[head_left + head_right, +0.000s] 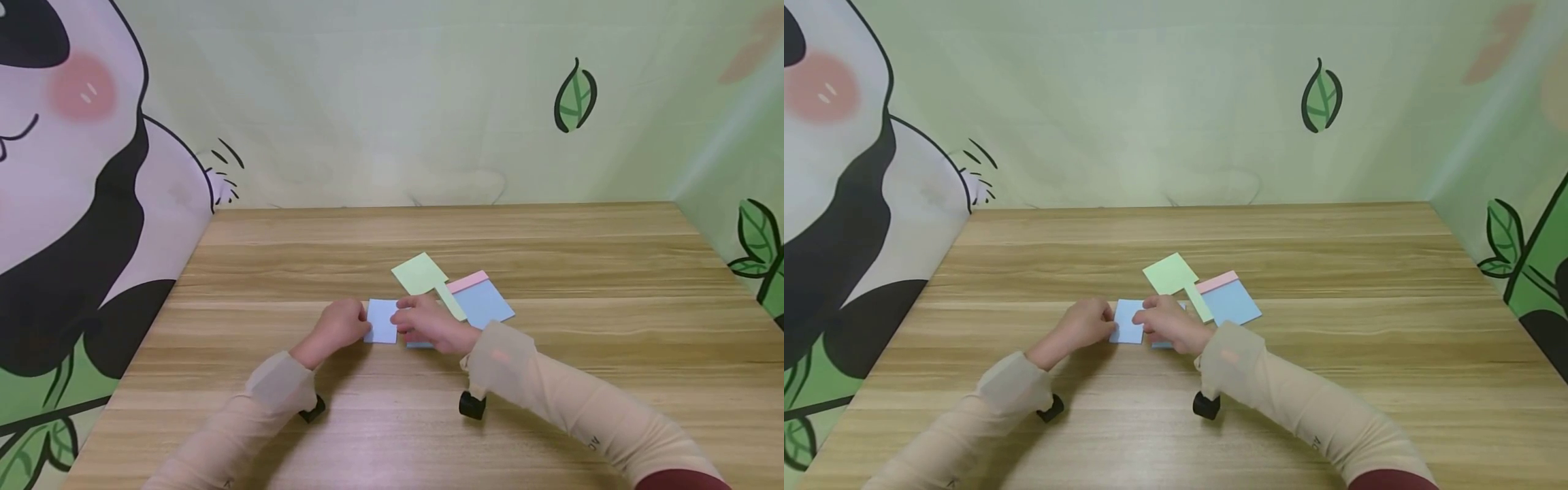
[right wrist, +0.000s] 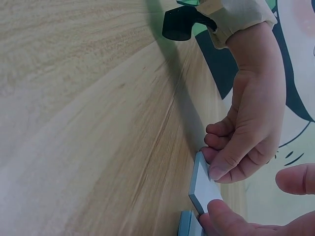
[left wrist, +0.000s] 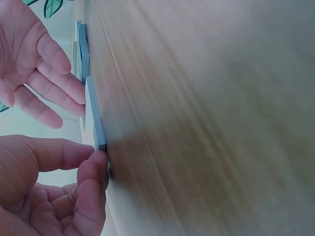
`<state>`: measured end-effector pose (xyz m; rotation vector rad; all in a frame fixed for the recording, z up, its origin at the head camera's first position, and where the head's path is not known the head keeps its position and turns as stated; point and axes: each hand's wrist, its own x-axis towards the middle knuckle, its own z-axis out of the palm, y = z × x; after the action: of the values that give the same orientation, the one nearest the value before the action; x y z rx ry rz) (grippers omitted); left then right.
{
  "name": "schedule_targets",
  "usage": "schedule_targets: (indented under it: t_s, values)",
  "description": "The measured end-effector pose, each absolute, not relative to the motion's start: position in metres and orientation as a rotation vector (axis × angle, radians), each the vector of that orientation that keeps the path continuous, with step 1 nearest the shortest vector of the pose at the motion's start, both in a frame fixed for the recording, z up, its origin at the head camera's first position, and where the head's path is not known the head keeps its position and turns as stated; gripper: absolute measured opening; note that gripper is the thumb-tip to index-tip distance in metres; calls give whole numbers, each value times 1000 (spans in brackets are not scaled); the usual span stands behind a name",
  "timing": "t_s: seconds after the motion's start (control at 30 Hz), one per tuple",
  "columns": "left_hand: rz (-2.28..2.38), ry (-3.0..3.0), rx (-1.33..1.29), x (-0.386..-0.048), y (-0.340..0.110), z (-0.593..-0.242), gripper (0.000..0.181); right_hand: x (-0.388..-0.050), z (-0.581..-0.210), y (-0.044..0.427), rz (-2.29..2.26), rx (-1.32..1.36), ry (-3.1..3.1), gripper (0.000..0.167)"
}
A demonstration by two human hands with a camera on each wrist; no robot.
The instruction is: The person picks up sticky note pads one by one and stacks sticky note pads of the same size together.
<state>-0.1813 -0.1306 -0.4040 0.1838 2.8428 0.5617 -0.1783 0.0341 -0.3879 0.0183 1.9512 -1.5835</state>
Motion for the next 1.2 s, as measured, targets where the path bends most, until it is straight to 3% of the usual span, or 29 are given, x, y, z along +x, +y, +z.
schedule_targets:
  t_s: [0.73,1.0,1.2]
  values:
    - [607,2779,158,-169,-135,-401,17,-173,-388,31,-1506,-2,2016,43]
    - [622,2759,99,-173,-135,-401,15,-182,-398,32,-1328,-114,2195,14]
    - [636,2751,74,-177,-135,-403,15,-188,-402,33,-1250,-207,2243,22]
